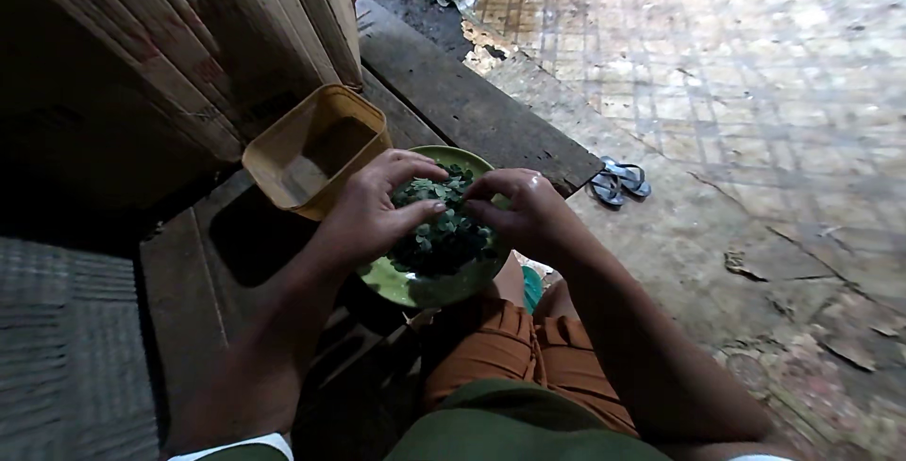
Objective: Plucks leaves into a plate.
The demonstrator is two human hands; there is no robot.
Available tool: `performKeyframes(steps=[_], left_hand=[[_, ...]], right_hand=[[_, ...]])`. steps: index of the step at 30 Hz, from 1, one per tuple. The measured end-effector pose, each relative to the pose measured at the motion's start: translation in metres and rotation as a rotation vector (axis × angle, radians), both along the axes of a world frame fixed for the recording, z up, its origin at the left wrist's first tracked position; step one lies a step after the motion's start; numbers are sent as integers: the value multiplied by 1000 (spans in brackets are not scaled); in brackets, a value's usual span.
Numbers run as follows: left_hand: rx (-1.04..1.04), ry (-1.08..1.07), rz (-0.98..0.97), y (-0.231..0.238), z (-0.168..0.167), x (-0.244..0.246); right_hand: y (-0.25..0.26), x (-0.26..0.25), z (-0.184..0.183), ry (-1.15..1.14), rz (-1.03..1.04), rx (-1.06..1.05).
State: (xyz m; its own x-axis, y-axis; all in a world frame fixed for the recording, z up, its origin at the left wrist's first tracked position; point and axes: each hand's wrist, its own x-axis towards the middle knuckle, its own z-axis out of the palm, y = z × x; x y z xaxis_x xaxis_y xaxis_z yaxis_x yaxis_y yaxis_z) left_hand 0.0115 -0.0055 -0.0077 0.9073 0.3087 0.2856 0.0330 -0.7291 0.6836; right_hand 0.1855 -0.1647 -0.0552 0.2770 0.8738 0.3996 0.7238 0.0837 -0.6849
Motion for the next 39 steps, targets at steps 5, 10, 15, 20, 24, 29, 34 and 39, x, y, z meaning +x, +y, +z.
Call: performKeyframes(steps=[5, 10, 15, 20, 24, 29, 34, 39], left_hand=[[272, -10, -47, -3, -11, 4], [341, 8, 14, -4, -19, 6], [331, 27, 35, -6, -18, 7], [406, -12, 103, 6, -4, 2], [518, -21, 371, 29, 21, -15], [548, 114, 591, 57, 22, -26], [468, 137, 326, 39, 15, -16], [340, 441, 157, 23, -1, -5]], right_hand=[[5, -2, 0, -27, 22, -29], [7, -2, -2, -18, 36, -19], [7, -4, 2, 31, 24, -30], [9, -2, -2, -6, 3, 3], [7, 1, -6, -34, -12, -26], [7, -2, -8, -80, 20, -58], [1, -3, -1, -83, 0, -53], [-2, -1, -4, -79, -15, -67]])
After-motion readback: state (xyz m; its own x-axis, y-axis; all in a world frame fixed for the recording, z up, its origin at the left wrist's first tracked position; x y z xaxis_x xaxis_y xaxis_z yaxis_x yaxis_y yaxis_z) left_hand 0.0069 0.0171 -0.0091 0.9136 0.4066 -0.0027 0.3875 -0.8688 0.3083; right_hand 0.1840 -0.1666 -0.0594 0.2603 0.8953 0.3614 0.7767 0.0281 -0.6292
